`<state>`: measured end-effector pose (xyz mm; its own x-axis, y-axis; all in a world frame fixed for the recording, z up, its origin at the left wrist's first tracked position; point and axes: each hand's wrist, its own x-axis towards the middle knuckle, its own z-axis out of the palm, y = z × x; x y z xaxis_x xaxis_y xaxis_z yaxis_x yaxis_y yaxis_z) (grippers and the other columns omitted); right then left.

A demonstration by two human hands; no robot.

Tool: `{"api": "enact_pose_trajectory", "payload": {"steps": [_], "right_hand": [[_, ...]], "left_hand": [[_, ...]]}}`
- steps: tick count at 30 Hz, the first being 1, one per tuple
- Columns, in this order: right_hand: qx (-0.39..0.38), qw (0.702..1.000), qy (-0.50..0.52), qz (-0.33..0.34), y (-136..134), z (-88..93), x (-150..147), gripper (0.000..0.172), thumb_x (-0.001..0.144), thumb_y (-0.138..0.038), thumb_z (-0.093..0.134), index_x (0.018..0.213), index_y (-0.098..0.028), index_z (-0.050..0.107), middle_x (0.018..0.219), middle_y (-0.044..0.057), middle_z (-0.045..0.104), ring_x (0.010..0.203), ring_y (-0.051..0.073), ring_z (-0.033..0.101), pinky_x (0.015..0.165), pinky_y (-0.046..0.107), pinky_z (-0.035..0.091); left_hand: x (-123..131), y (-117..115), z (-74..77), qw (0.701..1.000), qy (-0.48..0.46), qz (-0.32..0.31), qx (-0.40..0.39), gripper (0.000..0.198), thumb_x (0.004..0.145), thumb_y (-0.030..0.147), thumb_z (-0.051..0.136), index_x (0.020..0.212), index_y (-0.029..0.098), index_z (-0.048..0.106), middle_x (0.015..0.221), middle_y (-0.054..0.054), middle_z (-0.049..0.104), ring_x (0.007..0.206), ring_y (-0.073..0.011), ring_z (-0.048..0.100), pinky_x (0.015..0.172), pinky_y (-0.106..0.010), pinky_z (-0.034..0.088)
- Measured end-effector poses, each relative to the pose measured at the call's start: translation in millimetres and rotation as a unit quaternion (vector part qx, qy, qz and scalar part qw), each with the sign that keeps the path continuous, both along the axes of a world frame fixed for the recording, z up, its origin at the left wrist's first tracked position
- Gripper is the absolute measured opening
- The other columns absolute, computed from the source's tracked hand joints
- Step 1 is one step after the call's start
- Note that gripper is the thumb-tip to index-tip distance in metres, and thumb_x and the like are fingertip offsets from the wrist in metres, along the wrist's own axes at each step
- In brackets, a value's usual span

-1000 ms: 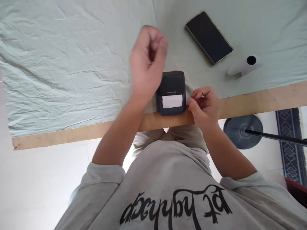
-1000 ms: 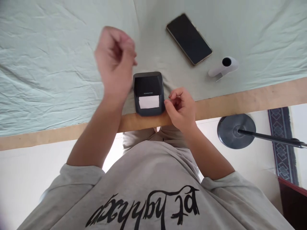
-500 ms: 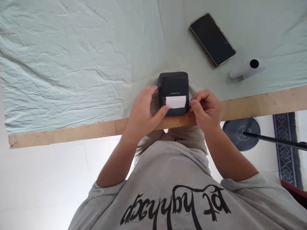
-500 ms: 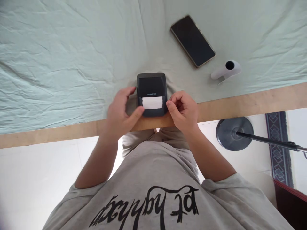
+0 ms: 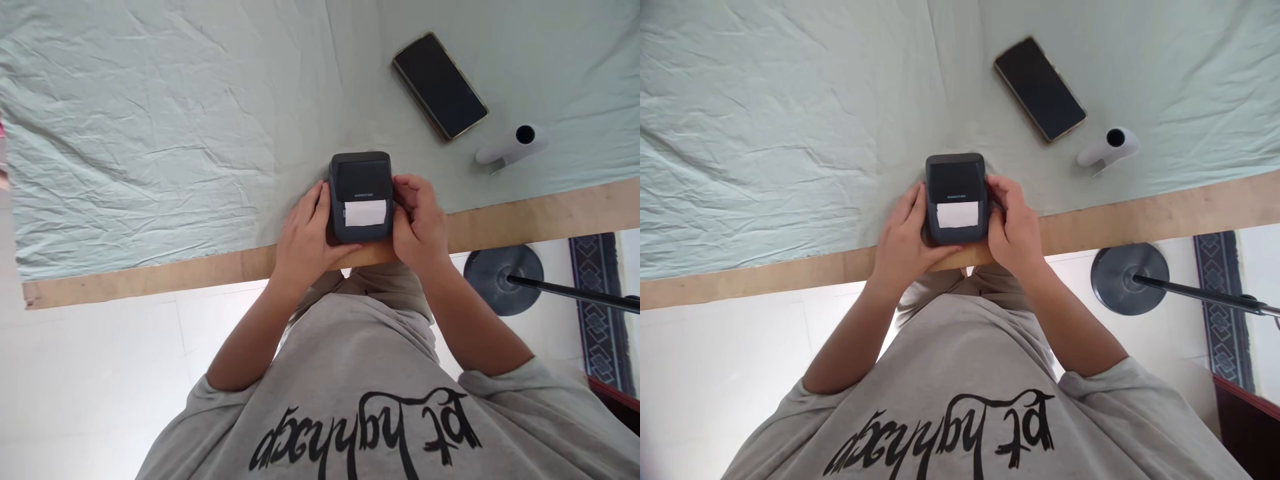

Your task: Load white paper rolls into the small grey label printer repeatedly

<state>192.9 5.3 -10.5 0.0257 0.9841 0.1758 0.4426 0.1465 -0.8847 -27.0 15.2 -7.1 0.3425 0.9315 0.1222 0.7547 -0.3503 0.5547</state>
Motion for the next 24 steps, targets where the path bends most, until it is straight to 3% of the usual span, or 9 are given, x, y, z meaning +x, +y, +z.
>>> {"api": "enact_pose_trajectory", "payload": {"steps": [11,18,21,24], "right_hand": [[-0.056,0.996,0.066,0.014,0.9,-1.8,3.7,0.049,0.093,-0.014,0.055,0.138,-0.031,0.046,0.140,0.005,0.073,0.134,0.022,0.068,0.113,0.050,0.056],[-0.064,0.993,0.101,0.003,1.8,-0.3,4.0,0.042,0.095,-0.023,0.061,0.135,-0.030,0.050,0.140,0.007,0.073,0.132,0.021,0.069,0.111,0.045,0.057],[-0.065,0.989,0.131,0.005,9.0,4.7,6.7,0.034,0.095,-0.032,0.064,0.128,-0.029,0.054,0.136,0.007,0.073,0.125,0.021,0.072,0.100,0.040,0.063],[-0.062,0.993,0.100,-0.003,19.7,13.8,11.6,0.039,0.086,-0.034,0.075,0.121,-0.028,0.059,0.124,0.005,0.073,0.103,0.019,0.074,0.080,0.034,0.064]], "left_hand": [[-0.1,2.9,5.9,0.999,-0.043,0.014,-0.010,0.105,0.070,0.064,0.093,0.155,0.018,0.051,0.161,-0.020,0.051,0.150,-0.0396,0.051,0.126,-0.053,0.045],[-0.4,0.2,9.5,0.998,-0.040,0.019,-0.036,0.107,0.075,0.068,0.087,0.159,0.019,0.045,0.167,-0.020,0.044,0.154,-0.0422,0.046,0.125,-0.056,0.044],[-1.4,-1.1,11.8,0.998,-0.048,0.023,-0.044,0.092,0.088,0.069,0.071,0.159,0.016,0.044,0.165,-0.020,0.047,0.151,-0.0398,0.049,0.122,-0.055,0.046],[-1.5,-1.9,13.1,0.998,-0.048,0.027,-0.034,0.078,0.097,0.060,0.061,0.158,0.013,0.046,0.162,-0.020,0.051,0.149,-0.0375,0.052,0.121,-0.053,0.047]]}}
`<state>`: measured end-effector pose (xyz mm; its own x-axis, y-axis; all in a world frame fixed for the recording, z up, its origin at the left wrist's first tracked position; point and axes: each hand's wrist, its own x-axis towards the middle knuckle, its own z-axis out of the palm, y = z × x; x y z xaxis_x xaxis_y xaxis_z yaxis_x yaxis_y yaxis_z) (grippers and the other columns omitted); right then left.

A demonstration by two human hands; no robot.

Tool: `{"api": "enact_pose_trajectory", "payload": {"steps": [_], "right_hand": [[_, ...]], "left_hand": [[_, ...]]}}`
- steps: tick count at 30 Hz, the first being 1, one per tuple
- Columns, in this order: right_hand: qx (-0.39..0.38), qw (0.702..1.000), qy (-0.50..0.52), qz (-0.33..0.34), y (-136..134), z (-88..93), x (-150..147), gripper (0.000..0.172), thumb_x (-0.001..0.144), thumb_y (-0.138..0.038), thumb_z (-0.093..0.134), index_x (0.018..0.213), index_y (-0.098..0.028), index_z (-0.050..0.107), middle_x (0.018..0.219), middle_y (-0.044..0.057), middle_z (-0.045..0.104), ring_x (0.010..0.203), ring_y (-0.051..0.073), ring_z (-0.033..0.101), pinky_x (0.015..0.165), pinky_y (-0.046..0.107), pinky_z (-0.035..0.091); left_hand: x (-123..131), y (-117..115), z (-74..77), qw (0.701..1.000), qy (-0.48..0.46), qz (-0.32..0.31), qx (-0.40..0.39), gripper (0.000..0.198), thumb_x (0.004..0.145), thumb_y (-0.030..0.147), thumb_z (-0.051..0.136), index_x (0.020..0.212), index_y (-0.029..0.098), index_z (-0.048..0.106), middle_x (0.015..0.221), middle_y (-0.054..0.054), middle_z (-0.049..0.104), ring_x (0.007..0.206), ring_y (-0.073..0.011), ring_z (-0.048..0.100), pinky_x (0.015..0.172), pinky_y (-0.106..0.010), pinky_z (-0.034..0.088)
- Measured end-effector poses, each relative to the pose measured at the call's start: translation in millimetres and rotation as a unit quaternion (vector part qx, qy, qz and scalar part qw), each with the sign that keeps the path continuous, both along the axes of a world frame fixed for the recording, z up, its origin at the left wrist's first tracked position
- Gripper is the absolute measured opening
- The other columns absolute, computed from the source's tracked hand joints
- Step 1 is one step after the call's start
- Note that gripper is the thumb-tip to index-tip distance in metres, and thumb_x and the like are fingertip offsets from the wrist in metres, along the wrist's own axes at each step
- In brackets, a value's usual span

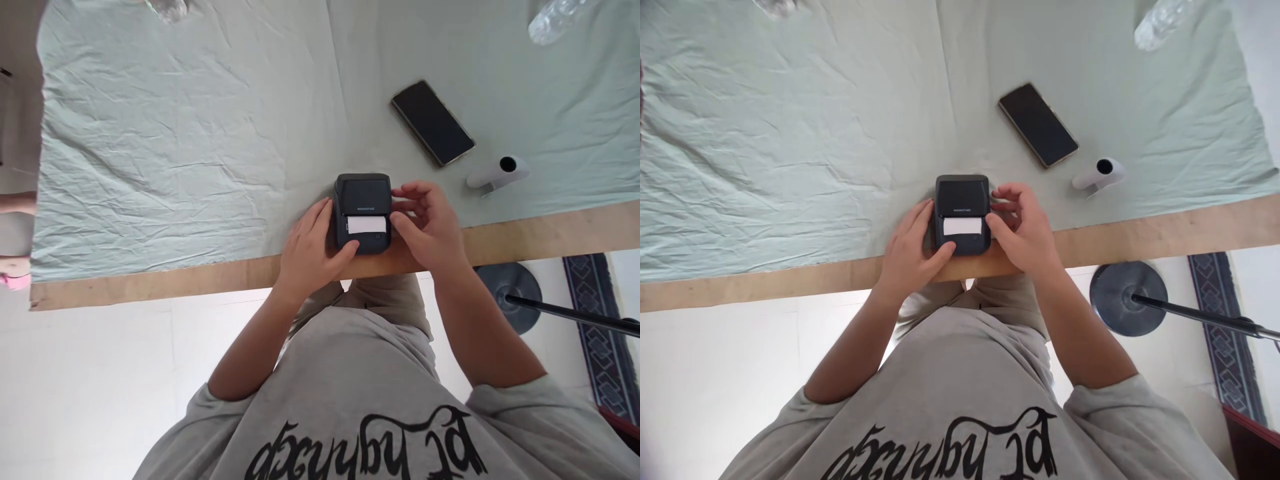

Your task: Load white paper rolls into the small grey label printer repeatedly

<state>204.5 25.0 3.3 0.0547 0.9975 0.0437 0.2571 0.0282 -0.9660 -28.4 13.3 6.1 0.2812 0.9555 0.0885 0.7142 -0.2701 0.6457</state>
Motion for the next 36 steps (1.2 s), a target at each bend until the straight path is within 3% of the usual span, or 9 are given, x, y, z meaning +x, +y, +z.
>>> {"api": "enact_pose_trajectory", "payload": {"steps": [4,8,12,16,19,23,30,33,36], "right_hand": [[0.017,0.996,-0.080,0.023,13.1,16.8,5.1,0.042,0.077,-0.027,0.082,0.115,-0.029,0.064,0.083,-0.004,0.064,0.070,0.013,0.061,0.063,0.029,0.054],[0.036,0.992,-0.113,0.035,25.7,35.4,3.8,0.031,0.082,-0.030,0.080,0.109,-0.029,0.065,0.059,-0.010,0.052,0.051,0.010,0.047,0.054,0.028,0.044],[0.057,0.991,-0.122,0.009,39.4,49.6,-3.9,0.021,0.093,-0.040,0.073,0.102,-0.028,0.059,0.057,-0.010,0.059,0.048,0.011,0.054,0.051,0.028,0.044],[0.115,0.975,-0.192,0.004,47.5,52.3,-10.0,0.024,0.089,-0.035,0.077,0.087,-0.027,0.054,0.068,-0.006,0.066,0.054,0.013,0.060,0.065,0.034,0.051],[0.092,0.949,-0.293,0.065,50.9,47.9,-11.9,0.018,0.085,-0.026,0.078,0.084,-0.027,0.061,0.074,-0.003,0.068,0.058,0.014,0.055,0.073,0.039,0.050],[0.062,0.904,-0.392,0.157,59.7,44.8,-12.7,0.013,0.082,-0.022,0.077,0.092,-0.028,0.070,0.068,-0.002,0.060,0.060,0.015,0.045,0.065,0.035,0.039],[0.038,0.870,-0.421,0.255,86.5,43.2,-7.5,0.027,0.070,-0.018,0.085,0.090,-0.030,0.071,0.062,-0.004,0.050,0.054,0.011,0.027,0.058,0.032,0.026],[0.066,0.877,-0.382,0.283,95.3,44.9,-10.0,0.029,0.065,-0.016,0.089,0.083,-0.031,0.070,0.055,-0.005,0.046,0.053,0.012,0.029,0.057,0.032,0.027],[0.016,0.878,-0.388,0.281,94.0,62.3,-15.7,0.033,0.063,-0.011,0.089,0.079,-0.030,0.067,0.054,-0.006,0.050,0.053,0.012,0.034,0.058,0.033,0.029]], "left_hand": [[0.7,-0.1,0.1,1.000,0.004,-0.006,0.004,0.078,0.098,0.060,0.059,0.157,0.011,0.047,0.161,-0.020,0.053,0.148,-0.0371,0.053,0.120,-0.052,0.047],[0.1,0.5,-1.6,1.000,-0.002,-0.010,0.009,0.077,0.098,0.061,0.058,0.157,0.012,0.048,0.160,-0.019,0.054,0.147,-0.0371,0.053,0.120,-0.052,0.047],[-1.1,0.5,-3.1,1.000,-0.002,-0.013,0.011,0.077,0.099,0.062,0.057,0.157,0.012,0.047,0.161,-0.020,0.053,0.148,-0.0369,0.053,0.121,-0.052,0.047],[-1.0,0.1,-3.3,1.000,-0.003,-0.017,0.013,0.076,0.100,0.063,0.056,0.158,0.014,0.046,0.160,-0.019,0.054,0.147,-0.0365,0.054,0.120,-0.052,0.047],[-0.5,0.1,-3.4,1.000,0.001,-0.018,0.017,0.077,0.100,0.063,0.055,0.157,0.012,0.047,0.160,-0.021,0.054,0.147,-0.0374,0.054,0.119,-0.053,0.048],[-0.9,0.4,-3.6,1.000,0.004,-0.021,0.018,0.079,0.100,0.064,0.054,0.156,0.009,0.047,0.160,-0.022,0.053,0.147,-0.0380,0.054,0.119,-0.053,0.048],[-1.6,0.0,-3.4,1.000,-0.001,-0.023,0.013,0.079,0.101,0.068,0.050,0.158,0.014,0.046,0.160,-0.020,0.053,0.147,-0.0360,0.054,0.119,-0.050,0.047],[-3.6,-1.4,-5.2,0.999,-0.032,-0.023,0.018,0.078,0.107,0.070,0.032,0.159,0.013,0.046,0.161,-0.021,0.053,0.149,-0.0348,0.053,0.122,-0.051,0.044],[-6.6,-3.1,-8.5,0.995,-0.095,-0.033,0.024,0.081,0.110,0.067,0.008,0.162,0.014,0.042,0.162,-0.020,0.051,0.152,-0.0309,0.049,0.125,-0.048,0.040]]}}
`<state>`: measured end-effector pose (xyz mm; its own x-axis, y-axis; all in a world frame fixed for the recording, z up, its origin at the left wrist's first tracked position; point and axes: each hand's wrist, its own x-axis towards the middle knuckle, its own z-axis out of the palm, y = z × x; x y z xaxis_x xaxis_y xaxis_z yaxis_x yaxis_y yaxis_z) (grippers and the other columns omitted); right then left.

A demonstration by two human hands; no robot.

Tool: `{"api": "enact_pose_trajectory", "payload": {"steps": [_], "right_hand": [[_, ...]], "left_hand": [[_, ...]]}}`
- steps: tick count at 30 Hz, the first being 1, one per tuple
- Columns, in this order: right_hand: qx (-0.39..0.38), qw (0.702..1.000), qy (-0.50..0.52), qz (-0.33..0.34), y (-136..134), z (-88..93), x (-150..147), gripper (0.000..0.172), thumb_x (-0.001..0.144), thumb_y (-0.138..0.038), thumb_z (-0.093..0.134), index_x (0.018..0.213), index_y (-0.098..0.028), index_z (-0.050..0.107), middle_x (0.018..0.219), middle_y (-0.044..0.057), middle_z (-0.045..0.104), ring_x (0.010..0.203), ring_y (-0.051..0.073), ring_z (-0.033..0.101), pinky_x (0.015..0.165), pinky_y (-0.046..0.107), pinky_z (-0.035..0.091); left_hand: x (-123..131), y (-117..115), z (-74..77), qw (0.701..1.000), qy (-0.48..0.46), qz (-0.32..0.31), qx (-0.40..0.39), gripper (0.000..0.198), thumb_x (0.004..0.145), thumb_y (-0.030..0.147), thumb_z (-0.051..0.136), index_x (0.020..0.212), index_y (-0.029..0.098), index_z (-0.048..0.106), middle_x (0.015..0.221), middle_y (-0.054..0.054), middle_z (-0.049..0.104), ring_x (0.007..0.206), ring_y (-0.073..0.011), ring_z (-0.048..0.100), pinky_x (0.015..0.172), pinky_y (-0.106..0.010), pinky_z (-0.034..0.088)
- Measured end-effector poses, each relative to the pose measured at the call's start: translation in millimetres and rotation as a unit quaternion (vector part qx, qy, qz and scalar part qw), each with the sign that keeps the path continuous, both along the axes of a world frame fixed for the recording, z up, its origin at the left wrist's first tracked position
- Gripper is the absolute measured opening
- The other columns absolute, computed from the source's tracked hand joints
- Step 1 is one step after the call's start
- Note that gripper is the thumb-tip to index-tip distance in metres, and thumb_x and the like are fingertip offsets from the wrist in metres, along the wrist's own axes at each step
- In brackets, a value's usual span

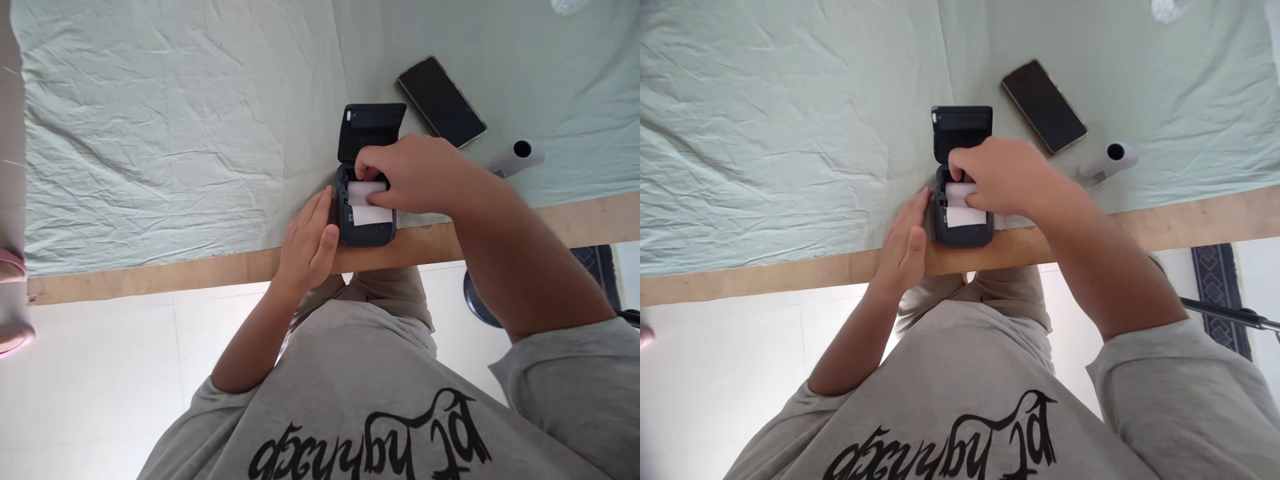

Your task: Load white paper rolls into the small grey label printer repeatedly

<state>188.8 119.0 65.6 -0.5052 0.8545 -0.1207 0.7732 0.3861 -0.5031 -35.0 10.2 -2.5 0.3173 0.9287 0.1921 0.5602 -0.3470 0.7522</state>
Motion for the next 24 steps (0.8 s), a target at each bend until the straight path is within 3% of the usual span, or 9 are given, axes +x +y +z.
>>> {"api": "enact_pose_trajectory", "payload": {"steps": [3,5,7,9,11,13,15,19,24], "right_hand": [[-0.047,0.998,0.018,-0.044,-13.2,21.7,3.9,0.035,0.063,-0.010,0.087,0.082,-0.027,0.064,0.063,-0.006,0.060,0.053,0.010,0.042,0.057,0.033,0.031],[-0.065,0.983,0.159,-0.057,-25.3,24.3,16.1,0.034,0.067,-0.025,0.087,0.089,-0.027,0.062,0.073,-0.004,0.065,0.055,0.010,0.047,0.056,0.032,0.034],[-0.092,0.917,0.361,-0.141,-36.3,11.7,33.0,0.042,0.072,-0.052,0.082,0.097,-0.029,0.057,0.082,-0.001,0.067,0.058,0.011,0.050,0.052,0.031,0.033],[-0.107,0.842,0.478,-0.226,-44.4,-12.2,49.0,0.052,0.072,-0.072,0.068,0.101,-0.031,0.056,0.083,0.002,0.064,0.052,0.013,0.046,0.046,0.033,0.029],[-0.096,0.822,0.485,-0.282,-49.9,-37.9,59.2,0.045,0.075,-0.067,0.066,0.101,-0.031,0.058,0.077,0.002,0.059,0.052,0.014,0.045,0.045,0.035,0.030],[-0.050,0.826,0.462,-0.321,-53.9,-55.8,62.2,0.036,0.078,-0.055,0.073,0.100,-0.031,0.057,0.074,0.000,0.057,0.053,0.013,0.047,0.047,0.034,0.034],[-0.012,0.848,0.412,-0.333,-56.6,-61.7,60.1,0.034,0.079,-0.045,0.081,0.096,-0.030,0.056,0.073,-0.001,0.059,0.054,0.012,0.050,0.051,0.033,0.041],[0.075,0.908,0.236,-0.338,-55.0,-51.0,53.2,0.031,0.081,-0.041,0.082,0.087,-0.026,0.054,0.075,-0.001,0.060,0.067,0.018,0.059,0.067,0.040,0.052],[0.178,0.929,0.099,-0.309,-42.3,-48.6,52.1,0.029,0.078,-0.033,0.081,0.097,-0.027,0.059,0.101,0.005,0.068,0.094,0.025,0.063,0.087,0.047,0.054]], "left_hand": [[-1.2,-1.1,-2.5,1.000,-0.025,0.003,-0.001,0.085,0.108,0.070,0.005,0.163,0.015,0.040,0.162,-0.019,0.052,0.152,-0.0302,0.050,0.124,-0.046,0.041],[-0.5,-1.5,-2.4,1.000,-0.022,0.010,-0.004,0.087,0.107,0.071,0.005,0.163,0.015,0.041,0.161,-0.019,0.053,0.151,-0.0304,0.051,0.124,-0.046,0.041],[0.7,-1.6,-0.5,1.000,-0.017,0.012,-0.007,0.087,0.107,0.071,0.004,0.162,0.015,0.042,0.161,-0.019,0.053,0.149,-0.0305,0.052,0.124,-0.047,0.041],[1.6,-1.6,2.5,1.000,-0.012,0.005,-0.012,0.088,0.107,0.071,0.004,0.162,0.013,0.042,0.161,-0.020,0.053,0.149,-0.0305,0.053,0.123,-0.047,0.042],[2.0,-1.5,5.2,1.000,-0.004,-0.002,-0.015,0.091,0.106,0.071,0.002,0.161,0.012,0.043,0.161,-0.020,0.053,0.149,-0.0307,0.052,0.122,-0.046,0.043],[1.9,-1.6,6.8,1.000,0.005,-0.005,-0.017,0.091,0.106,0.071,0.002,0.160,0.010,0.043,0.161,-0.021,0.052,0.149,-0.0309,0.052,0.122,-0.046,0.043],[1.6,-1.7,7.0,1.000,0.010,-0.003,-0.016,0.092,0.107,0.071,0.002,0.160,0.010,0.044,0.161,-0.021,0.052,0.149,-0.0315,0.052,0.122,-0.047,0.042],[1.6,-1.6,5.1,1.000,0.011,0.001,-0.012,0.090,0.107,0.070,0.003,0.160,0.010,0.044,0.161,-0.022,0.052,0.148,-0.0318,0.052,0.123,-0.048,0.041],[2.9,-1.2,3.0,1.000,0.005,0.006,0.001,0.091,0.107,0.070,0.003,0.159,0.009,0.046,0.159,-0.022,0.054,0.148,-0.0314,0.053,0.124,-0.047,0.041]]}}
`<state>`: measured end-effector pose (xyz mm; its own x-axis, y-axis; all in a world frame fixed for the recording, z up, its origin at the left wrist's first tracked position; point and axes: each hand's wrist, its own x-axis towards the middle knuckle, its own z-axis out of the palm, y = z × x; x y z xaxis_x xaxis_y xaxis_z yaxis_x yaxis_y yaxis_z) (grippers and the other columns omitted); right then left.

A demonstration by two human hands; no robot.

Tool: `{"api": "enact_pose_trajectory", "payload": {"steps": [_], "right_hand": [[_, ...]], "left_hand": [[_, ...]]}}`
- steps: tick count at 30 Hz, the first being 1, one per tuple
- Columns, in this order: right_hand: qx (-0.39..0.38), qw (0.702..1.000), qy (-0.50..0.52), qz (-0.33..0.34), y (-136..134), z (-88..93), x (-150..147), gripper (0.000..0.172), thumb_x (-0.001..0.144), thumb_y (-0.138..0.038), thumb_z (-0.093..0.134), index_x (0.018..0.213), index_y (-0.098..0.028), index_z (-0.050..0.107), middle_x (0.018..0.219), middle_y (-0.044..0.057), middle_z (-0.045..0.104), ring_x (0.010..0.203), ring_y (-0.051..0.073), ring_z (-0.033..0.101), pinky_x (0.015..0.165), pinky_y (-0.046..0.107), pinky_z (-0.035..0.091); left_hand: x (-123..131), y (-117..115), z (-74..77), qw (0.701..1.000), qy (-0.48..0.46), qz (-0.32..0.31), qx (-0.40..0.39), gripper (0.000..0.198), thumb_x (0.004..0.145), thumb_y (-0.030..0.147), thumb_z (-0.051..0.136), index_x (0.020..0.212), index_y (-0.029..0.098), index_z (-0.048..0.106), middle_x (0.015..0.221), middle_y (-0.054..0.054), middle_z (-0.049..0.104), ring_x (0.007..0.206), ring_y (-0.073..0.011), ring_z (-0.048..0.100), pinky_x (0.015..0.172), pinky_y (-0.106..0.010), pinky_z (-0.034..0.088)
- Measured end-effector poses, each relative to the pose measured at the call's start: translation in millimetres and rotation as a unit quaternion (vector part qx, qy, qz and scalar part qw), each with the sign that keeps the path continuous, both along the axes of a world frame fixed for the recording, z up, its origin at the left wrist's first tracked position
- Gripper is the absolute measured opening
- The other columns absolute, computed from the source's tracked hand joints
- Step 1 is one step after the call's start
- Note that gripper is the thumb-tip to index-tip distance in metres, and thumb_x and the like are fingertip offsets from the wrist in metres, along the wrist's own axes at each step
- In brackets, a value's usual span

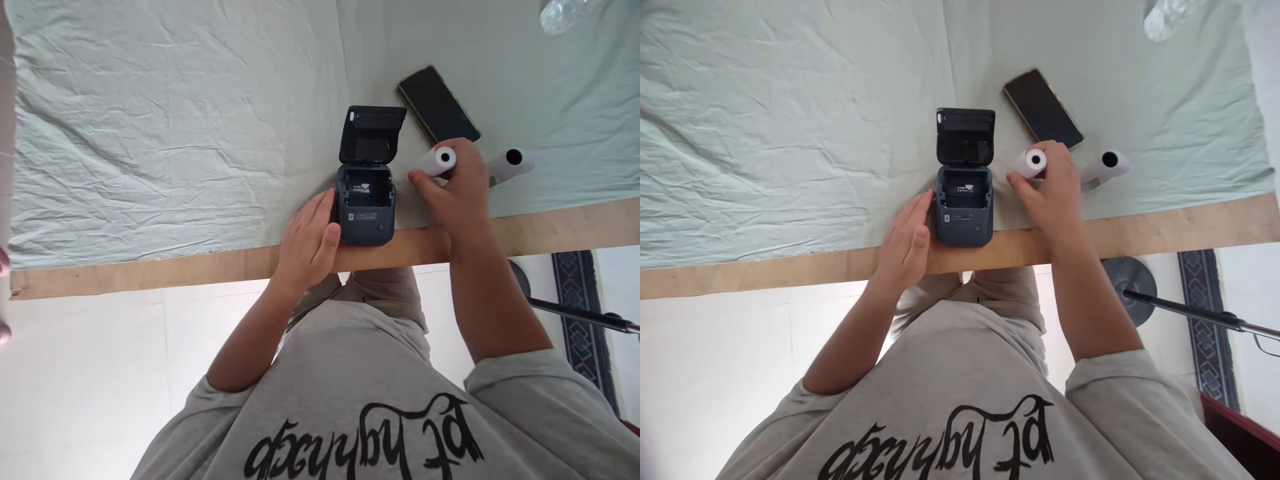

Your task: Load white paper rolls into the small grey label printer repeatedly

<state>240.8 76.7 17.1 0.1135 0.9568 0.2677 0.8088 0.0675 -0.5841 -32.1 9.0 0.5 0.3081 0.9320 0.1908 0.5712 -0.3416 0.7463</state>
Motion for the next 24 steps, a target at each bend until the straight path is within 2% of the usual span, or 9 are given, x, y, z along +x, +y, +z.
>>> {"api": "enact_pose_trajectory", "payload": {"steps": [4,7,10,11,13,16,18,21,24], "right_hand": [[-0.032,0.999,-0.036,0.023,2.6,-7.9,-2.5,0.035,0.075,-0.026,0.080,0.104,-0.026,0.060,0.105,0.008,0.070,0.098,0.027,0.065,0.092,0.050,0.053],[0.029,0.998,-0.042,0.036,-7.7,-4.1,3.2,0.047,0.076,-0.027,0.082,0.118,-0.022,0.062,0.110,0.011,0.072,0.097,0.027,0.068,0.089,0.048,0.055],[0.134,0.989,-0.055,0.018,-19.1,2.5,32.3,0.040,0.078,-0.025,0.078,0.116,-0.020,0.066,0.112,0.013,0.071,0.107,0.030,0.068,0.093,0.050,0.054],[0.157,0.985,-0.065,-0.005,-20.6,2.7,47.2,0.038,0.075,-0.022,0.078,0.111,-0.020,0.066,0.110,0.012,0.069,0.107,0.031,0.066,0.097,0.053,0.052],[0.191,0.971,-0.125,-0.074,-19.0,-1.2,79.7,0.043,0.068,-0.024,0.086,0.106,-0.022,0.066,0.108,0.011,0.067,0.105,0.032,0.065,0.094,0.054,0.051],[0.125,0.975,-0.140,-0.119,-8.8,-14.5,117.9,0.065,0.055,-0.028,0.098,0.112,-0.020,0.067,0.118,0.015,0.064,0.111,0.033,0.064,0.094,0.054,0.050],[0.090,0.979,-0.135,-0.120,-0.4,-23.5,129.2,0.074,0.052,-0.029,0.101,0.117,-0.021,0.068,0.123,0.018,0.061,0.113,0.032,0.063,0.093,0.051,0.050],[0.073,0.981,-0.135,-0.115,10.8,-32.9,129.9,0.072,0.055,-0.029,0.100,0.119,-0.021,0.069,0.123,0.019,0.060,0.115,0.032,0.061,0.095,0.052,0.049],[0.061,0.980,-0.126,-0.139,16.6,-38.1,125.8,0.058,0.058,-0.030,0.098,0.109,-0.022,0.073,0.110,0.016,0.064,0.103,0.031,0.063,0.094,0.053,0.047]], "left_hand": [[0.4,0.2,-0.4,1.000,0.007,0.003,0.000,0.092,0.108,0.070,0.003,0.158,0.006,0.046,0.159,-0.023,0.054,0.147,-0.0313,0.053,0.124,-0.046,0.041],[-0.2,0.5,-0.1,1.000,0.009,0.002,-0.001,0.091,0.108,0.070,0.004,0.158,0.007,0.046,0.159,-0.022,0.054,0.147,-0.0314,0.054,0.123,-0.047,0.041],[-1.1,0.6,0.4,1.000,0.007,-0.005,0.000,0.090,0.108,0.070,0.004,0.159,0.007,0.045,0.159,-0.022,0.054,0.147,-0.0312,0.054,0.122,-0.046,0.042],[-1.3,0.7,0.6,1.000,0.006,-0.007,0.000,0.091,0.108,0.069,0.004,0.159,0.007,0.045,0.159,-0.022,0.054,0.147,-0.0313,0.054,0.122,-0.046,0.042],[-1.6,0.9,0.5,1.000,0.007,-0.009,0.000,0.090,0.108,0.069,0.004,0.159,0.008,0.045,0.159,-0.022,0.054,0.146,-0.0315,0.054,0.122,-0.046,0.042],[-1.6,1.6,-0.5,1.000,0.008,-0.010,0.002,0.089,0.108,0.070,0.005,0.159,0.010,0.046,0.158,-0.021,0.055,0.146,-0.0318,0.054,0.122,-0.047,0.042],[-1.4,2.2,-1.2,1.000,0.009,-0.011,0.005,0.088,0.108,0.070,0.006,0.159,0.010,0.046,0.158,-0.021,0.055,0.146,-0.0321,0.055,0.122,-0.048,0.042],[-0.9,2.4,-0.9,1.000,0.011,-0.010,0.004,0.088,0.108,0.070,0.006,0.159,0.010,0.046,0.158,-0.021,0.055,0.146,-0.0324,0.055,0.122,-0.048,0.041],[-0.2,1.4,1.1,1.000,0.012,-0.007,-0.003,0.088,0.108,0.070,0.005,0.159,0.011,0.045,0.158,-0.020,0.055,0.146,-0.0317,0.054,0.122,-0.048,0.042]]}}
